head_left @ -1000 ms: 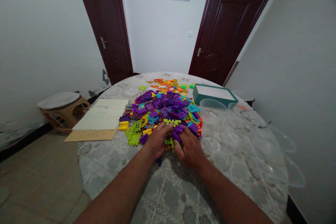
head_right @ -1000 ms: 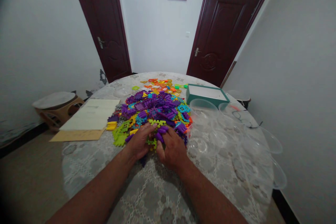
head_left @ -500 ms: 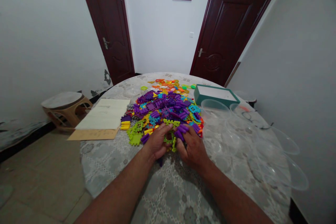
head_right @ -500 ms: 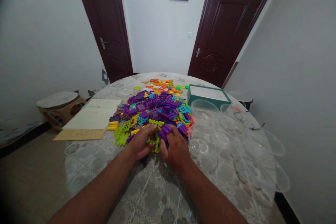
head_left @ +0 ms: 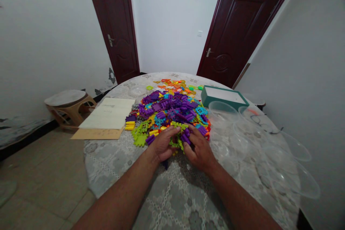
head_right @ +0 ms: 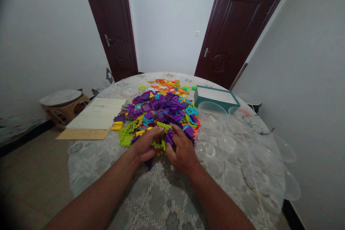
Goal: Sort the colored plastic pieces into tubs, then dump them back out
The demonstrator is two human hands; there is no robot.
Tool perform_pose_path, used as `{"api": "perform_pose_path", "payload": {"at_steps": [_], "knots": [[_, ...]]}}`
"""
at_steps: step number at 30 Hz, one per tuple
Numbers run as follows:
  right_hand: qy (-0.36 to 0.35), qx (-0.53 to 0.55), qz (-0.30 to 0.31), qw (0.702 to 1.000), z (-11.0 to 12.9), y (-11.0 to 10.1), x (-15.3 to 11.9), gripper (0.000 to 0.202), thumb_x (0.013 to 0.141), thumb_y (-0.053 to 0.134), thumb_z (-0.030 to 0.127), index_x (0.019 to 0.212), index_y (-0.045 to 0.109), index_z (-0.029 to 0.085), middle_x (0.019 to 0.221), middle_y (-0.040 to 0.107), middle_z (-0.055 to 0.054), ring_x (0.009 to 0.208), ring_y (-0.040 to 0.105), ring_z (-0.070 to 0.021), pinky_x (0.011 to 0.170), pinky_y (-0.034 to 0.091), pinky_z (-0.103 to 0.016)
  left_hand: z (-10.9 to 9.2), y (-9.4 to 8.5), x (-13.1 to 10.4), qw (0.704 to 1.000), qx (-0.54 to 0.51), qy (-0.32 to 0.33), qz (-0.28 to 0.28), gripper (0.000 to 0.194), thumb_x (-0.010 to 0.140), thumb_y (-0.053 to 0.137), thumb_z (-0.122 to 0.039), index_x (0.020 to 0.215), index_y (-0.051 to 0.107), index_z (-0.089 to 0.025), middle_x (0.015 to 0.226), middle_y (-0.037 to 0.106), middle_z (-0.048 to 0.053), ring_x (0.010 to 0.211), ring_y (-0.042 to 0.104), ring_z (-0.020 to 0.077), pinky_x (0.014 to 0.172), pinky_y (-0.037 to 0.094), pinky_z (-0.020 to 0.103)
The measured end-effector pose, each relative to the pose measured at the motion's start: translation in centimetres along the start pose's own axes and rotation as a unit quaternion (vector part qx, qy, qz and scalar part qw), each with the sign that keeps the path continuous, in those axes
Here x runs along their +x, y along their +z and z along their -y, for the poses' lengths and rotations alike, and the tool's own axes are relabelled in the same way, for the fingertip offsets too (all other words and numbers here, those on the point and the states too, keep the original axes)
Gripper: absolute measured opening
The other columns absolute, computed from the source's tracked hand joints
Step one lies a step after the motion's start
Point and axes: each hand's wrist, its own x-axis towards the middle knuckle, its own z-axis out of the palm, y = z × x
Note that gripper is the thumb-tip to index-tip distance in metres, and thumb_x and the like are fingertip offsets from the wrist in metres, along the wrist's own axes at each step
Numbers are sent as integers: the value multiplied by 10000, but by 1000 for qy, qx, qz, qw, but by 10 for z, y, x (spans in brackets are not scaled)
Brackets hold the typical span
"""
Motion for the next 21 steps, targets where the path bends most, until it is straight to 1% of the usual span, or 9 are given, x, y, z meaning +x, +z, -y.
{"api": "perform_pose_path", "payload": {"at_steps": [3, 5, 7, 9, 11, 13, 15, 18, 21], "knots": [[5, -4, -24, 1000, 1, 3, 0, 263, 955, 578, 186, 1195, 685, 199, 1408, 632, -165, 1377, 577, -297, 1187, 480, -499, 1, -2, 2, 999, -32, -10, 13, 289, 733, 898, -288, 882, 680, -172, 795, 706, 2, 653, 642, 132, 561, 505, 236], [15, -4, -47, 999, 4, 4, 0, 200, 978, 571, 211, 1146, 679, 204, 1347, 649, -161, 1314, 605, -295, 1153, 497, -496, -1, -1, 2, 998, -56, 8, 14, 267, 736, 893, -254, 862, 672, -173, 787, 711, -3, 652, 649, 133, 565, 513, 237], [28, 6, -55, 998, 7, 4, -1, 155, 997, 558, 234, 1099, 673, 215, 1246, 675, -143, 1219, 638, -285, 1089, 523, -471, -2, 1, 1, 997, -79, 26, 6, 247, 740, 884, -221, 830, 659, -177, 768, 713, -10, 644, 654, 134, 570, 524, 241], [51, 22, -45, 997, 10, 3, -1, 147, 1020, 534, 262, 1060, 669, 222, 1092, 695, -108, 1068, 664, -264, 985, 548, -426, -4, 3, 1, 994, -95, 44, 0, 218, 757, 866, -205, 827, 662, -177, 783, 731, -1, 664, 678, 144, 592, 549, 253], [84, 42, -30, 995, 12, 0, -2, 183, 1043, 507, 299, 1027, 672, 222, 972, 691, -73, 944, 660, -240, 905, 543, -383, -6, 5, 2, 993, -107, 57, 1, 179, 775, 843, -190, 852, 683, -170, 815, 751, 15, 696, 704, 155, 629, 578, 268], [122, 65, -30, 990, 14, -4, -3, 232, 1056, 500, 346, 994, 684, 219, 930, 692, -54, 905, 653, -226, 880, 527, -353, -7, 5, 3, 992, -113, 54, 3, 153, 791, 822, -174, 887, 704, -160, 829, 761, 28, 715, 720, 160, 661, 601, 280], [165, 88, -45, 981, 16, -8, -4, 270, 1054, 516, 398, 969, 698, 217, 912, 700, -44, 883, 647, -219, 841, 516, -328, -8, 4, 3, 992, -117, 45, -1, 138, 801, 812, -167, 895, 711, -158, 818, 758, 28, 709, 723, 158, 670, 614, 287], [234, 144, -62, 960, 17, -11, -3, 325, 1039, 542, 477, 956, 709, 211, 847, 695, -29, 784, 631, -208, 710, 498, -301, -8, 4, 3, 993, -112, 45, 1, 130, 808, 813, -170, 888, 711, -158, 822, 755, 26, 703, 721, 154, 655, 616, 285], [280, 204, -50, 937, 17, -9, -1, 372, 1028, 548, 523, 1018, 733, 201, 803, 697, -25, 712, 640, -208, 636, 498, -301, -7, 2, 5, 992, -107, 63, 2, 136, 808, 819, -179, 889, 712, -155, 846, 756, 26, 701, 714, 152, 639, 616, 288]]}}
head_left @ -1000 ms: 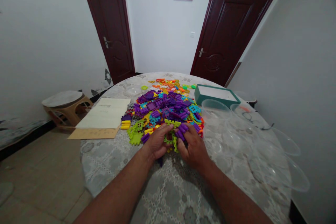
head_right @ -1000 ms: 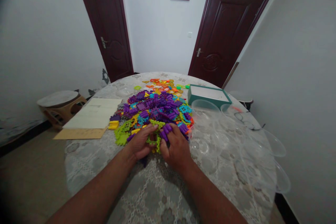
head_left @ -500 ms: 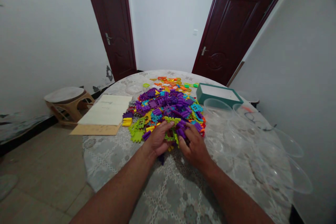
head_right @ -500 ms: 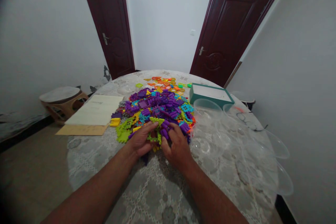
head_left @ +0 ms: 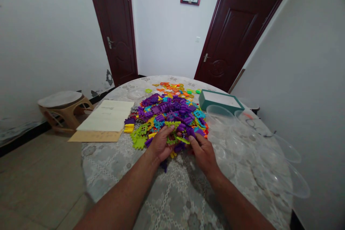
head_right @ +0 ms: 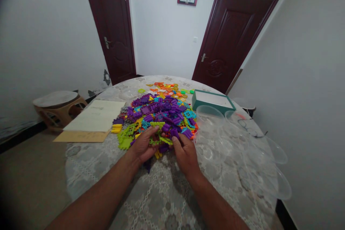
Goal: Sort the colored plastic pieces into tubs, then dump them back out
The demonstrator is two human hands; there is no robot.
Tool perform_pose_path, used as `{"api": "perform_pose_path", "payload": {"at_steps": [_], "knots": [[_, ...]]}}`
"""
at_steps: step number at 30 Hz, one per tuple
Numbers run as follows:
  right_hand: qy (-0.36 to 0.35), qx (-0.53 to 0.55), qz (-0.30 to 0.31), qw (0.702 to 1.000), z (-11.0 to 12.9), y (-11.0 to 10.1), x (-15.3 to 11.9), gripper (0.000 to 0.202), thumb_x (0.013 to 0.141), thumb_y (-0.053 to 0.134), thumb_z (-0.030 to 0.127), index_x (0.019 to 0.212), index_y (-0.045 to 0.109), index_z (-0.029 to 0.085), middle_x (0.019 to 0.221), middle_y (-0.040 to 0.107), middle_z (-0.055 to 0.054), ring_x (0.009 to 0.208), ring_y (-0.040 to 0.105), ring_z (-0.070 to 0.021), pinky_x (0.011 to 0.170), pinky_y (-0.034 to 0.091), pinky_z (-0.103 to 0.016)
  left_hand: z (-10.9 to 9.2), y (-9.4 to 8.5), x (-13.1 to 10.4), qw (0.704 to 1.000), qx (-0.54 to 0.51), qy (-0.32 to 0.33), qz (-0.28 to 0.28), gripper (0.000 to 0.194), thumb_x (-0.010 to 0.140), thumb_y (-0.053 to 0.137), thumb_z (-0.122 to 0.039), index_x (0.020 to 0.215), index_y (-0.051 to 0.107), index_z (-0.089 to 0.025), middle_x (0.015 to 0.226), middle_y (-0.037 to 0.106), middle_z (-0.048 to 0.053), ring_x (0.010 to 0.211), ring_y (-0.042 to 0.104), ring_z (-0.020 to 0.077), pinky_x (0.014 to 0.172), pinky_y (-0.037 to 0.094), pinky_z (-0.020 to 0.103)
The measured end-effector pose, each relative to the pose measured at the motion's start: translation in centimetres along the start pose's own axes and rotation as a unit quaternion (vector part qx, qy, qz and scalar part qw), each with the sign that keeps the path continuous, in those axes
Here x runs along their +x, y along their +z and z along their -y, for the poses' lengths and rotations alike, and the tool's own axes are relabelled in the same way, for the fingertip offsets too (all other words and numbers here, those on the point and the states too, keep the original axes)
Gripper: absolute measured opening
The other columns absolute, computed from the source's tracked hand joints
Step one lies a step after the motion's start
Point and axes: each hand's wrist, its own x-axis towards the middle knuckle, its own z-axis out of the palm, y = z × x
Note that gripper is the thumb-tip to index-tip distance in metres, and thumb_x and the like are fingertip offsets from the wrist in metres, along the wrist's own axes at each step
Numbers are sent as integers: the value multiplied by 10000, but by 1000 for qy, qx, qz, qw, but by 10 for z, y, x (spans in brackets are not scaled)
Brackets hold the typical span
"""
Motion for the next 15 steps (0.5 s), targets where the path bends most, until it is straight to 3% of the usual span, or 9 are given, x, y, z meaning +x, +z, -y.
{"api": "perform_pose_path", "payload": {"at_steps": [8, 15], "knots": [[-54, -39, -34, 997, 10, -8, 7, 361, 1008, 587, 449, 1221, 772, 224, 1097, 787, -56, 965, 704, -235, 850, 539, -321, 0, -4, 1, 999, 48, 12, -9, 187, 781, 848, -227, 869, 695, -165, 778, 710, 12, 667, 669, 137, 625, 595, 271], [-54, -70, 10, 996, 25, -14, 20, 370, 1003, 574, 489, 1096, 796, 208, 929, 776, -45, 888, 690, -236, 756, 533, -308, 3, 3, -6, 994, 103, 8, 43, 299, 719, 912, -313, 896, 717, -170, 746, 693, 9, 650, 641, 135, 613, 558, 252]]}}
